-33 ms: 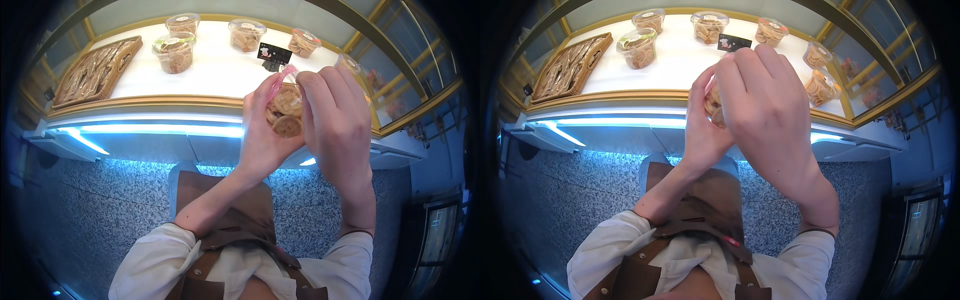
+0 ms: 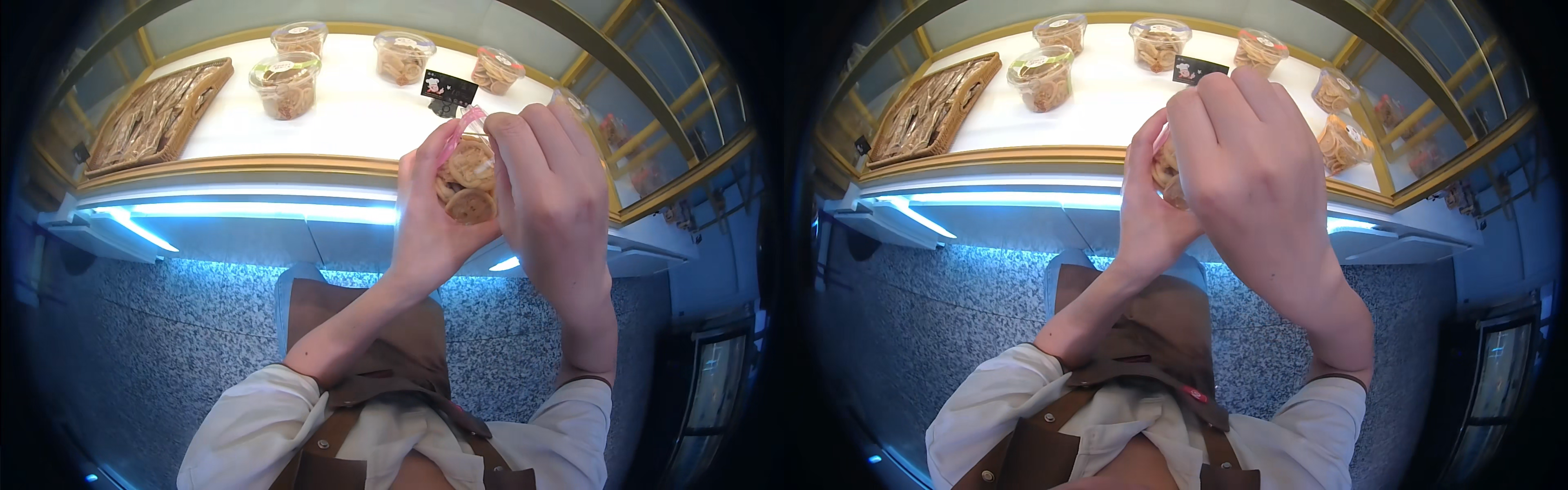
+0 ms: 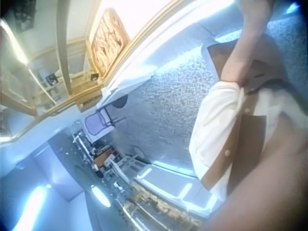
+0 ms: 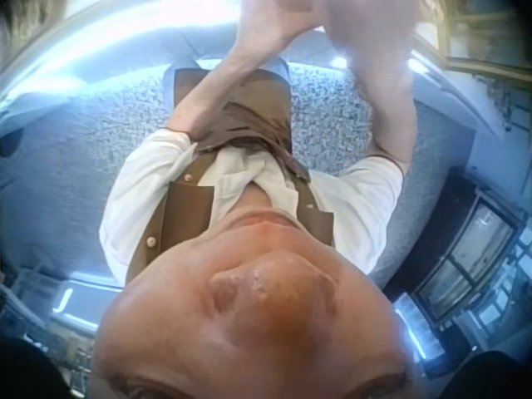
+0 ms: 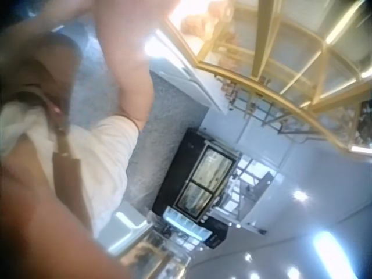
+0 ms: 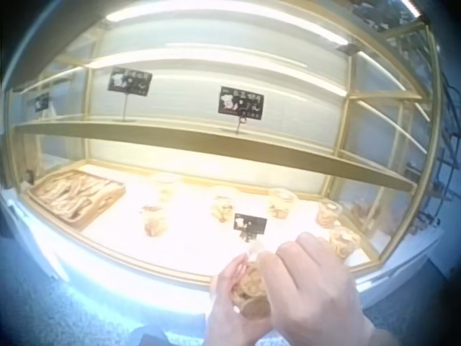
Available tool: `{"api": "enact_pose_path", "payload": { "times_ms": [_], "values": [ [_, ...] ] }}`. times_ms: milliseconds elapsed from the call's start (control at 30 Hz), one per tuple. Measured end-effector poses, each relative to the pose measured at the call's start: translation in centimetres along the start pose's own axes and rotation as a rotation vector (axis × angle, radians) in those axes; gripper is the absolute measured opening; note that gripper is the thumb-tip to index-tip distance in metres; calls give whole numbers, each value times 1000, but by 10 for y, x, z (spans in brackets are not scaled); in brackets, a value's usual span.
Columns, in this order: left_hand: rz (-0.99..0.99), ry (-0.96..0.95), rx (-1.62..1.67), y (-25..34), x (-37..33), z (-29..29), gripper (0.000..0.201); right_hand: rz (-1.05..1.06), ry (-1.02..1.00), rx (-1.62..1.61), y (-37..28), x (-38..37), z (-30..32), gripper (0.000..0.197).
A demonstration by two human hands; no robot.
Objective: The person wipes the interior of a glass display case with a pink cloth, moving packaged food containers aside to reach the surfaces. They clean the white shelf and gold trim, then return the containers and wipe the glass front.
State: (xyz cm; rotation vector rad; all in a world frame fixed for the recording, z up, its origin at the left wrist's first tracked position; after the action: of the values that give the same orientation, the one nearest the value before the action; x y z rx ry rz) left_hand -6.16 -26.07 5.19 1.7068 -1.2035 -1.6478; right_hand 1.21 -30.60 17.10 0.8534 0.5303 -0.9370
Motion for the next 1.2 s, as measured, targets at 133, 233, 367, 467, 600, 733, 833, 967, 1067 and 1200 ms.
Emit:
{"api": "enact_pose_path", "payload": {
  "times_ms": [133,233,367,467,600,733,833,967,1067,1200],
  "values": [
    [-23,11,-38,2,0,-1,101,90,-26,31,4,-10,-1,16],
    [-18,2,-33,3,-1,-2,105,106,-5,-12,13,-13,-6,13],
    [-20,-1,-79,-2,0,-2,111,94,-62,-78,23,-17,-9,10],
    [-37,-3,-119,-1,0,1,113,102,-80,-104,23,-19,-10,9],
    [-34,-19,-93,-4,-1,-1,113,118,-106,-127,32,-22,-16,8],
    [-32,-25,-77,-4,-1,-2,113,150,-186,-120,34,-25,-13,7],
    [-37,-19,-63,-5,-1,-2,113,104,-335,-464,30,-24,-12,6],
    [2,-17,-16,-8,-1,-1,112,86,-255,-303,37,-26,-8,6],
    [27,-38,-8,-5,-2,-2,111,114,-249,-207,36,-24,-3,9],
    [21,-34,-14,-5,-2,-3,110,204,-168,-5,16,-27,-2,16]
  ]
}}
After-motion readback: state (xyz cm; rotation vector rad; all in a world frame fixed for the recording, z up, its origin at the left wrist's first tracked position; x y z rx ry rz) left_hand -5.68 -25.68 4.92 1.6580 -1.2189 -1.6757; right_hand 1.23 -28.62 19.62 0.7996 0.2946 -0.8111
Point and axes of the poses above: each hand's wrist, its own x-axis away from the middle knuckle, its own z-axis out of the back of the hand, y = z × x, the point moved 4 cm from there along -x, towards the middle knuckle, and after that the axes turned 9 degrees about x, right-handed, at the moved point
